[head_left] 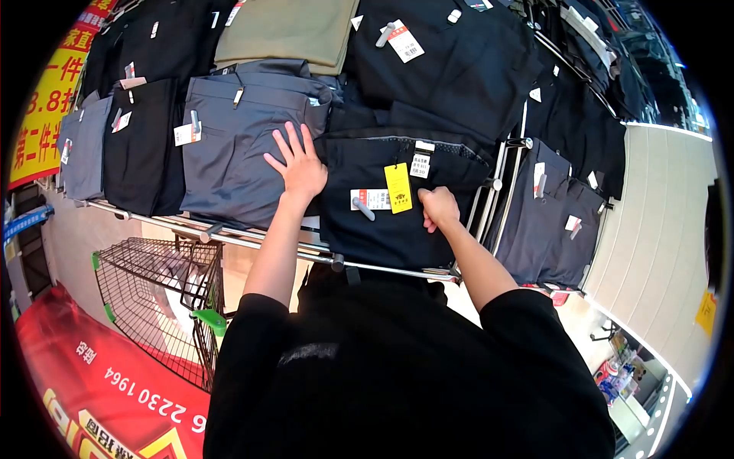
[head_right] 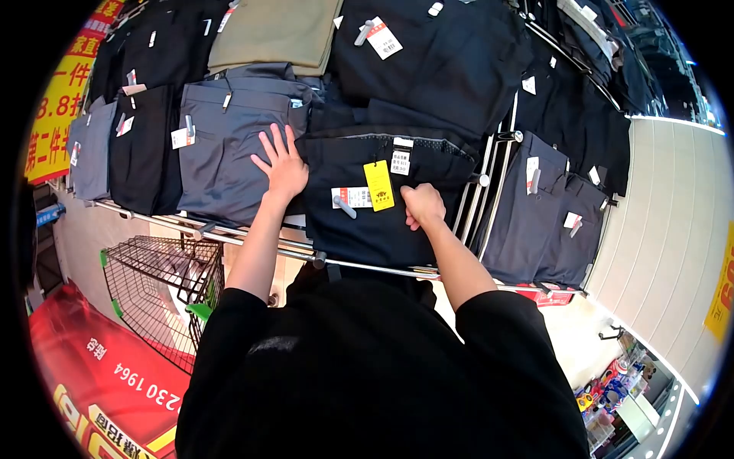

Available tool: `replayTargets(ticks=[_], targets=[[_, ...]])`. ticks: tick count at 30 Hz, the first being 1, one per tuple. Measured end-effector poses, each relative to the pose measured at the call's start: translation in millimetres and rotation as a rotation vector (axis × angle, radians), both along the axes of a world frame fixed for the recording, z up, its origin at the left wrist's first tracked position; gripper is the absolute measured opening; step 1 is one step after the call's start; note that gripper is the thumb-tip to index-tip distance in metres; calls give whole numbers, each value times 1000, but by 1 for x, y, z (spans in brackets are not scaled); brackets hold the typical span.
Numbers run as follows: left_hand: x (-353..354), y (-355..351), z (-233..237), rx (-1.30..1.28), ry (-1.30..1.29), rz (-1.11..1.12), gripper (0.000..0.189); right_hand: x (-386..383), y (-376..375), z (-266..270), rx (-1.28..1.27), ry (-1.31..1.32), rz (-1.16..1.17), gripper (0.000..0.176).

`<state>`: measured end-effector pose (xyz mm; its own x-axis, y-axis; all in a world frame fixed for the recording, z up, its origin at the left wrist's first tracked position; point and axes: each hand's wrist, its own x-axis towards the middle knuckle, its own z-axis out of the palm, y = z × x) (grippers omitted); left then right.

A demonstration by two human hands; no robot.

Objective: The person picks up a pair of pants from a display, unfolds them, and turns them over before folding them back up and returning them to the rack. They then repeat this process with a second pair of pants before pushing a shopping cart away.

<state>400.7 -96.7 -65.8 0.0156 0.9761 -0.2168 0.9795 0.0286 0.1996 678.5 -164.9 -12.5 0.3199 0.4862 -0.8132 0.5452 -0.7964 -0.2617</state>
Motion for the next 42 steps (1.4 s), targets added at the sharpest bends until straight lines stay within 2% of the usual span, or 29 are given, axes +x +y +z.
replayTargets(ticks=[1, 3, 4, 5, 7, 8, 9, 11, 12, 15, 17, 18, 21, 22, 27, 28, 30, 31, 32, 33, 34, 35, 37, 39, 42], targets=[[0, 1, 6, 7, -1, -2, 90, 0, -1, 1, 7, -1, -2, 41], [-1, 4, 19, -173, -120, -13, 88, 0, -1, 0, 11, 8, -10, 39], [0, 1, 25, -173, -170, 5, 77, 0, -1, 1, 19, 9, -10, 39], [-3, -1, 32, -168, -170, 6, 77, 0, -1, 0, 18, 5, -13, 39], [-11, -8, 33, -230, -426, 20, 64, 0, -2, -1, 18, 1, -9, 39], [-16, -18, 21, -64, -492, 0, 53, 1, -3, -2, 30, 6, -10, 39], [-17, -28, 27, -62, -493, 1, 53, 1, -4, -3, 42, 10, -10, 39], [-21, -53, 43, -164, -858, 232, 50, 2, -5, -3, 50, 15, -15, 38], [-22, -65, 39, -47, -921, 222, 45, 3, -5, -1, 69, 44, -13, 38], [-28, -98, 33, -86, -915, 294, 40, 4, -16, -13, 191, 113, -51, 37], [-26, -115, 18, -52, -865, 251, 41, 2, -19, -7, 234, 112, -81, 37], [-21, -121, 14, -56, -711, 171, 44, 1, -21, -4, 253, 115, -92, 37], [1, -135, 40, -92, -298, -16, 53, 2, -24, -3, 229, 99, -69, 36], [4, -136, 46, -159, -238, -64, 56, 4, -27, -2, 236, 121, -70, 36], [4, -125, 65, -505, -177, -96, 58, 12, -59, -10, 402, 244, -102, 39], [2, -126, 60, -486, -186, -103, 59, 16, -71, -20, 452, 322, -135, 36], [1, -124, 64, -503, -187, -98, 61, 14, -93, -4, 392, 414, -182, 32], [1, -122, 58, -490, -183, -106, 61, 18, -103, -8, 411, 373, -121, 30], [1, -122, 53, -490, -189, -121, 60, 26, -117, -40, 664, 95, 67, 29], [0, -122, 51, -490, -195, -138, 59, 23, -124, -28, 684, -40, 74, 29], [1, -123, 54, -478, -196, -144, 58, 20, -128, -21, 656, -270, 133, 51], [1, -124, 58, -472, -195, -149, 58, 19, -131, -15, 573, -268, 95, 74], [1, -124, 58, -485, -203, -175, 57, 15, -132, -12, 444, -259, 62, 106], [-2, -123, 58, -477, -218, -170, 57, 17, -127, -16, 396, -199, 48, 121], [-5, -125, 64, -466, -191, -173, 55, 9, -131, -3, 436, -290, -24, 117]])
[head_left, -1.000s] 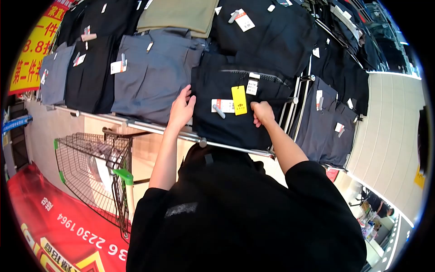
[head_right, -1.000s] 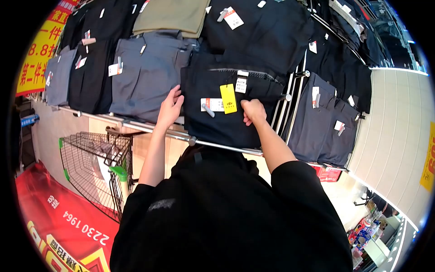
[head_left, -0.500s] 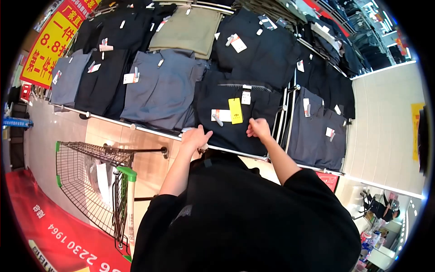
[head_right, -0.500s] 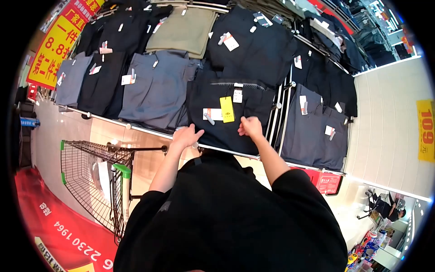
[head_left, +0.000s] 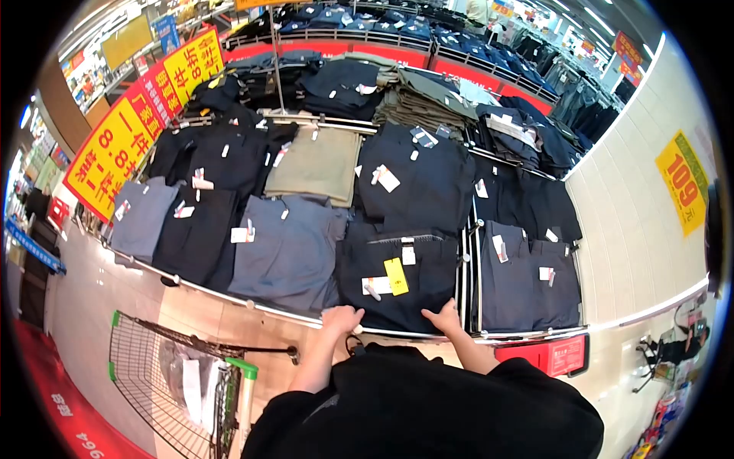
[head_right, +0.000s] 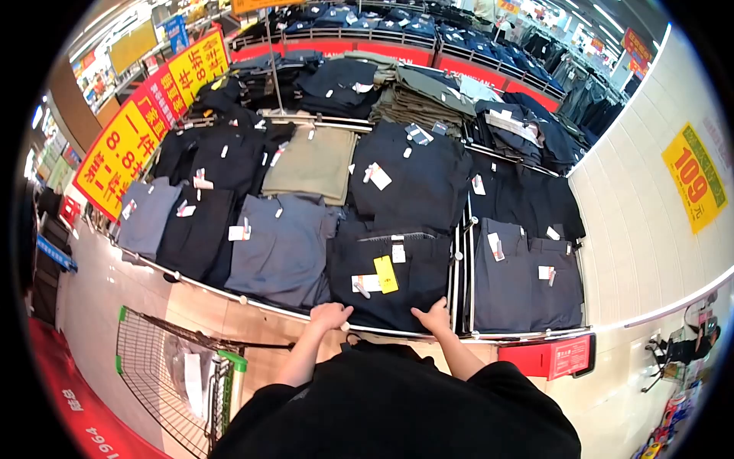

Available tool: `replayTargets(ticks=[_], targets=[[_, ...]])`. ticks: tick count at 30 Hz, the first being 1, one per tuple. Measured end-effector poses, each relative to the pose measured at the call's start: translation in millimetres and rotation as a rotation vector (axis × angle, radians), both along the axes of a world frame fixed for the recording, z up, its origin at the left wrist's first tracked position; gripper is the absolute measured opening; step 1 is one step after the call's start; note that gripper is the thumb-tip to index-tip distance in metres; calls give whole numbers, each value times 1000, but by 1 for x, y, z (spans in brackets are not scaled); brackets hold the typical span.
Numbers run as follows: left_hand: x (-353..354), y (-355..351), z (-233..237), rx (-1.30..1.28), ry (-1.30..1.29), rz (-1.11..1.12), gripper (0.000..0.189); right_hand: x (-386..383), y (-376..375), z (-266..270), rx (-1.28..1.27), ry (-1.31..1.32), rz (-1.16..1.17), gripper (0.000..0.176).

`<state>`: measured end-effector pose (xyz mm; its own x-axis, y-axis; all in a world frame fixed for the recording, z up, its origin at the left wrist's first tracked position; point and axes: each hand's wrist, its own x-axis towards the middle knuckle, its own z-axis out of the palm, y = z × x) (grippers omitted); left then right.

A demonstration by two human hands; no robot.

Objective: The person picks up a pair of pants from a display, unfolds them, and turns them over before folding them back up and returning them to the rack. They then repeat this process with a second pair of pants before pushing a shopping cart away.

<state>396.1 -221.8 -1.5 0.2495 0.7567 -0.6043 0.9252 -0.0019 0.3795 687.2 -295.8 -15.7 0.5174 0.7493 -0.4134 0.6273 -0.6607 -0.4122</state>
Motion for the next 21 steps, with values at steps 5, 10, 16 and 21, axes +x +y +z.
replayTargets(ticks=[5, 10, 16, 21], targets=[[-2, 1, -1, -48, -9, -20, 55, 6, -17, -13, 132, -70, 22, 104], [-2, -4, -9, 10, -5, -28, 56, -2, -40, -19, 253, -191, 151, 97], [-5, -18, -17, 190, -38, -33, 53, -6, -51, -4, 248, -338, 256, 89], [-6, -49, -9, 359, -118, -117, 49, -7, -43, -15, 197, -153, 20, 56]])
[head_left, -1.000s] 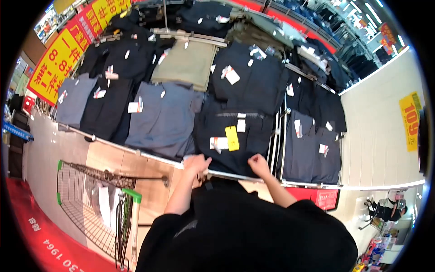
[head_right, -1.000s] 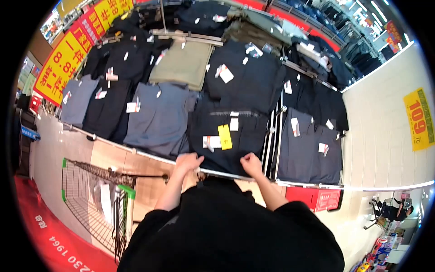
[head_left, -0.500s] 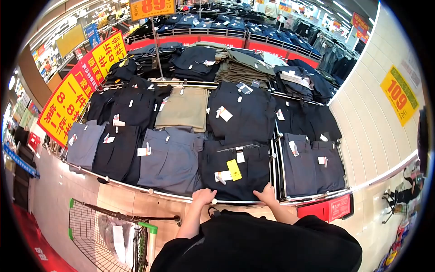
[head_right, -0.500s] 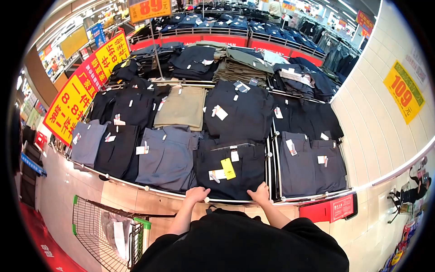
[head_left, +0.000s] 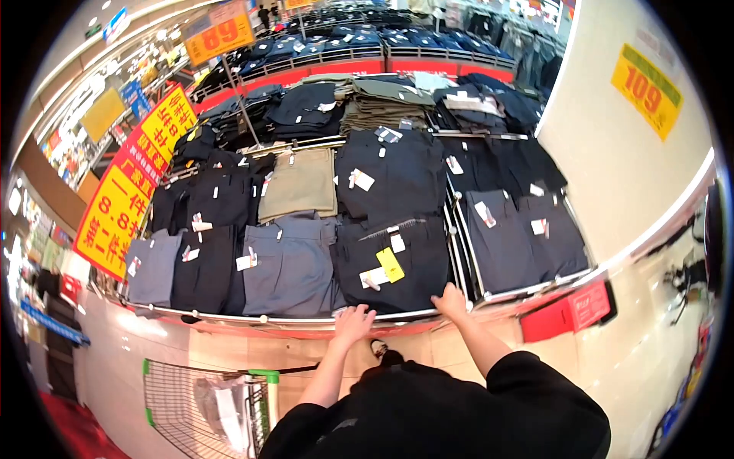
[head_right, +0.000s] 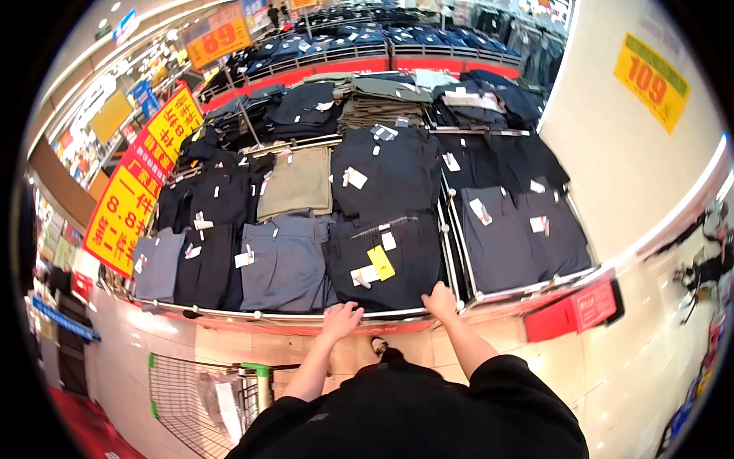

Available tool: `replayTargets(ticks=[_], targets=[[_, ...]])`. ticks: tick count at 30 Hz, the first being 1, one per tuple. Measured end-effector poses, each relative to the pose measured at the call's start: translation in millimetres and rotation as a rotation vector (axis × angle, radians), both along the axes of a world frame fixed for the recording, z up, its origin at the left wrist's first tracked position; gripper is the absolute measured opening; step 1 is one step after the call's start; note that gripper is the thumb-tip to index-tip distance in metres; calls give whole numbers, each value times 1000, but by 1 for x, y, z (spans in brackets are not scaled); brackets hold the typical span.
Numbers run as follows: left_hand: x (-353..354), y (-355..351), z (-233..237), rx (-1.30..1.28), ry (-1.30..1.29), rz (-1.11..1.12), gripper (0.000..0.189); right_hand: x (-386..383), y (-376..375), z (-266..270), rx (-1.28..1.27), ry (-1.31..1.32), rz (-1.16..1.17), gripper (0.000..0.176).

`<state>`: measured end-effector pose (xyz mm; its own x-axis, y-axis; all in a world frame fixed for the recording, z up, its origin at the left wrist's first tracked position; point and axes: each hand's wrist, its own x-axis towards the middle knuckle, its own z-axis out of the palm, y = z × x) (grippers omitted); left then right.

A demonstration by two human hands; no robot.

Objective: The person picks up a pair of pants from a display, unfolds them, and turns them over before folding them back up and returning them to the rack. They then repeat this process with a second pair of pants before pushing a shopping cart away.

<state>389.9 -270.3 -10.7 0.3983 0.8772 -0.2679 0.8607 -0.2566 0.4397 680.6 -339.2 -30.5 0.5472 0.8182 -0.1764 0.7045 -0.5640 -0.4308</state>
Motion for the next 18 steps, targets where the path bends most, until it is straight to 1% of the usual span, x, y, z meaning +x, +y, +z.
replayTargets(ticks=[1, 2, 4, 6, 8, 10, 11, 12, 14, 15, 16, 17, 18], targets=[[-2, -5, -12, -23, -31, -9, 54, -2, 2, -4, 116, 55, -47, 49], [-1, -17, -18, 89, -60, 3, 56, -6, 0, -13, 219, 116, -105, 42], [7, -33, -5, 230, -177, -13, 57, -6, 1, -27, 309, 52, -35, 43], [16, -34, -5, 282, -239, -110, 61, -18, -2, -25, 510, -57, -113, 47], [35, -39, 15, 269, -262, -174, 64, -26, 2, -16, 437, 113, -226, 50], [54, -36, 22, 277, -268, -237, 67, -28, 11, -27, 437, 258, -318, 52], [64, -33, 23, 302, -276, -260, 68, -26, 16, -32, 422, 282, -354, 55], [74, -28, 20, 326, -283, -283, 69, -26, 20, -27, 405, 308, -390, 57], [91, -19, 14, 282, -305, -316, 69, -21, 21, -16, 375, 470, -375, 60], [99, -14, 2, 313, -295, -340, 71, -23, 18, -1, 382, 562, -438, 61], [106, -13, 2, 302, -308, -346, 71, -27, 15, 10, 425, 636, -505, 60], [114, -10, 2, 288, -295, -367, 73, -27, 18, -2, 472, 567, -513, 47], [121, -9, 5, 272, -283, -383, 74, -27, 22, 3, 513, 498, -516, 35]])
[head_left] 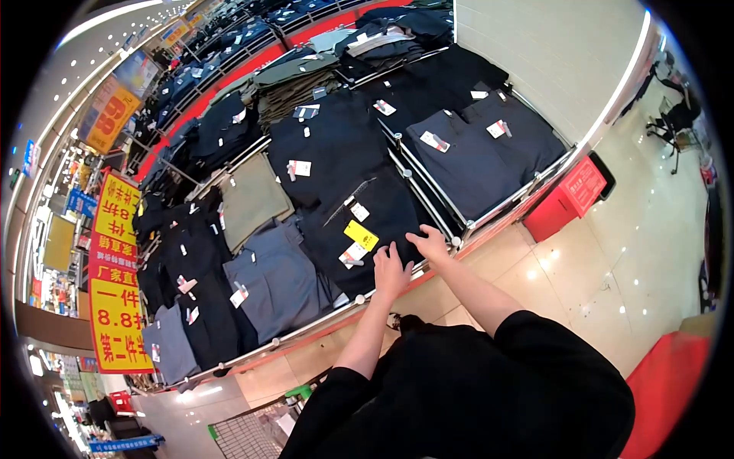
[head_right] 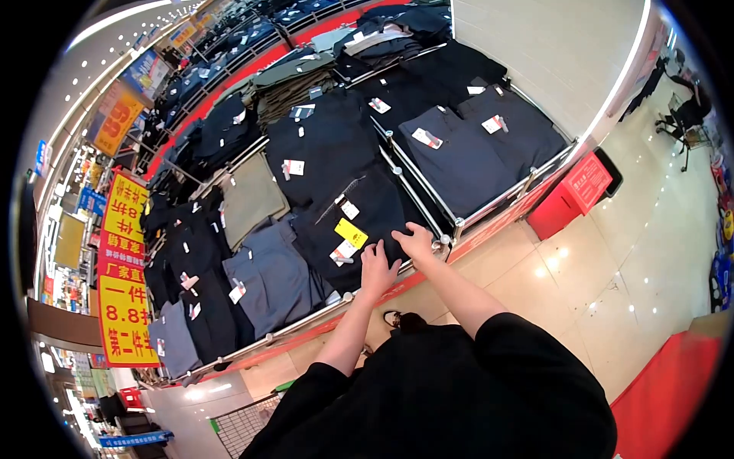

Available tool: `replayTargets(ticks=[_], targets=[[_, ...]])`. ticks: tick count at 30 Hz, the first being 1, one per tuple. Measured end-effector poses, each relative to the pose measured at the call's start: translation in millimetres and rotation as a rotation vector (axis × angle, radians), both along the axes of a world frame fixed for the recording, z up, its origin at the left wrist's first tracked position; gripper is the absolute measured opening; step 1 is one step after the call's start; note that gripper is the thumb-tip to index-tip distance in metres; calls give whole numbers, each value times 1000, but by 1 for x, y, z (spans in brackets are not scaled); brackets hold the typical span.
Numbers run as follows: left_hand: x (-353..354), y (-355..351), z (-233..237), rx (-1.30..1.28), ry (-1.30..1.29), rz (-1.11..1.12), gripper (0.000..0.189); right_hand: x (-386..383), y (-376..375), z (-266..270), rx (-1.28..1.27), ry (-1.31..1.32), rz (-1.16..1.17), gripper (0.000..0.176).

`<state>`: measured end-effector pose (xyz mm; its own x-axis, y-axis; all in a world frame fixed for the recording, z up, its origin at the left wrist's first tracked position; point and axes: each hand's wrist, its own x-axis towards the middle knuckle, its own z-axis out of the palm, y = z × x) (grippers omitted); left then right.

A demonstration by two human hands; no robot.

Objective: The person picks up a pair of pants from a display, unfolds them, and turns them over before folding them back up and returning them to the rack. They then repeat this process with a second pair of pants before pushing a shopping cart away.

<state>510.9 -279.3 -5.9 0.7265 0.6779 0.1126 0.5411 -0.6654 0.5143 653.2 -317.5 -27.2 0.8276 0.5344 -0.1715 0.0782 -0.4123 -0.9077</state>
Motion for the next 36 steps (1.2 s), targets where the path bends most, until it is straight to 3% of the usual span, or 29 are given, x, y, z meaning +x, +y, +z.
replayTargets(ticks=[1, 2, 4, 6, 10, 12, 13, 16, 18, 19, 20, 22, 24, 26, 28, 30, 31, 34, 36], targets=[[6, 0, 0, 66, -30, 9, 78, -1, -3, 4, 118, 143, -33, 21], [12, 1, 0, 39, -31, 12, 78, -1, -9, 7, 91, 141, -33, 21], [20, 3, 2, 20, -28, 60, 81, -3, -17, 22, 246, 575, 77, 18], [28, 7, -3, 60, -67, 83, 75, -8, -18, 31, 273, 700, 130, 18], [28, 29, -16, -141, -155, 129, 40, -11, -25, 37, 246, 516, 279, 14], [23, 40, -9, -181, -212, 230, 34, -11, -22, 31, 119, 657, -15, 37], [20, 45, -1, -175, -202, 240, 34, -11, -20, 43, 157, 860, -43, 56], [11, 53, 11, -457, -486, 428, 29, 6, -7, 16, 288, 1197, 56, 70], [-5, 66, 17, -856, -402, 383, 44, 23, 10, -2, 250, 1303, 44, 75], [-10, 71, 22, -1138, -206, 431, 58, 30, 20, -5, 145, 1293, -63, 78], [-13, 69, 26, -1132, -206, 464, 58, 36, 31, -8, 22, 1246, -220, 76], [-13, 63, 50, -1323, -343, 243, 60, 50, 35, -5, 141, 1482, -147, 73], [-6, 58, 46, -1247, -339, 329, 53, 54, 38, -8, 212, 1478, -49, 72], [5, 53, 26, -596, -193, 315, 49, 61, 38, 5, 186, 1526, 20, 70], [11, 53, 6, -487, -102, 319, 53, 69, 37, 7, 213, 1529, 93, 66], [17, 56, -16, -164, 194, 377, 64, 72, 40, 1, 56, 1392, 217, 61], [20, 59, -17, -218, 273, 378, 71, 73, 48, 10, 200, 1300, 307, 60], [28, 55, -13, -247, 357, 405, 72, 81, 72, 22, 196, 1032, 477, 72], [23, 60, -17, -276, 326, 390, 72, 66, 87, 12, 93, 567, 689, 81]])
